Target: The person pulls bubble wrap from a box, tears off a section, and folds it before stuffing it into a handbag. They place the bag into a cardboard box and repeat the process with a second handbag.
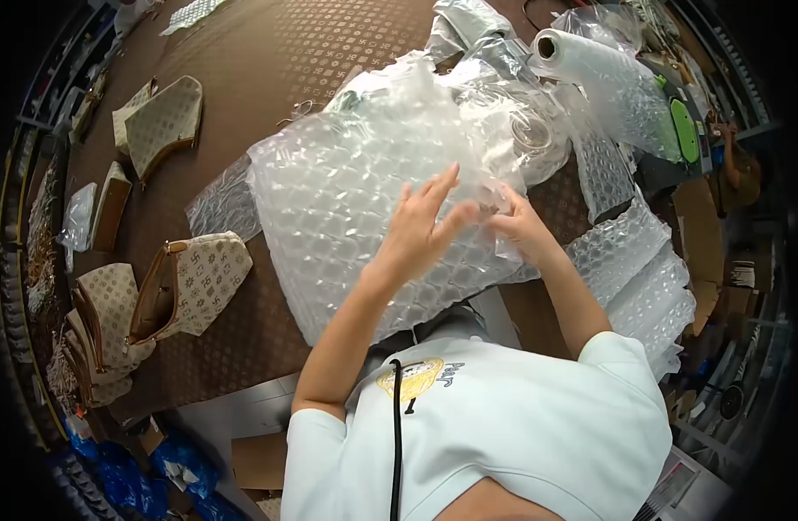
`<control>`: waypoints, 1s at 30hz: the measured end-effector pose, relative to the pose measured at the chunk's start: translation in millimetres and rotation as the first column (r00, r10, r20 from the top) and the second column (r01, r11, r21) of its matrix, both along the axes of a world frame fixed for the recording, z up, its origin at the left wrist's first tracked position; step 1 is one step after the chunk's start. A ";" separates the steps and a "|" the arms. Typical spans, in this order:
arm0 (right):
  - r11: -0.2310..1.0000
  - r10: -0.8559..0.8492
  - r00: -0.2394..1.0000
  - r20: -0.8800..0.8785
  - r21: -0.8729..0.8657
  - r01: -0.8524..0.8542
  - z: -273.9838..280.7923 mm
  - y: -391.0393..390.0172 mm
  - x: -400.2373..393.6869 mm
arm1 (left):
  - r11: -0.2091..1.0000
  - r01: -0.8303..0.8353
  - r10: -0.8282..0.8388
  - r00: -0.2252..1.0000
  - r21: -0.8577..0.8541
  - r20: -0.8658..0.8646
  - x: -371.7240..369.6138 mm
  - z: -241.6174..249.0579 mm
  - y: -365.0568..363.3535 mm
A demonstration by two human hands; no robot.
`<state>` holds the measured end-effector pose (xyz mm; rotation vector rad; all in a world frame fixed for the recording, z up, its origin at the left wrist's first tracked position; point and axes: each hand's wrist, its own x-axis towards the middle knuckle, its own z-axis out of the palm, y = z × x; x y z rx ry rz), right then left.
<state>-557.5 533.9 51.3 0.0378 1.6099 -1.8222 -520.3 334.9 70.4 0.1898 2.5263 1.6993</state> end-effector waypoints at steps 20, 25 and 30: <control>0.492 0.232 0.964 -0.130 0.871 -0.001 -29.2 46.3 -29.6 | 0.636 -0.165 -0.015 0.974 -0.754 -0.226 19.0 -103.0 -12.1; 0.893 -0.001 0.917 -0.398 0.412 0.180 -46.8 39.4 -45.7 | 0.611 -0.382 0.020 0.883 -0.693 -0.469 15.9 -109.1 -53.0; 0.803 0.062 0.951 -0.304 0.581 0.134 -41.9 44.1 -40.2 | 0.608 -0.591 0.766 0.613 -0.531 0.194 78.7 -118.8 -157.3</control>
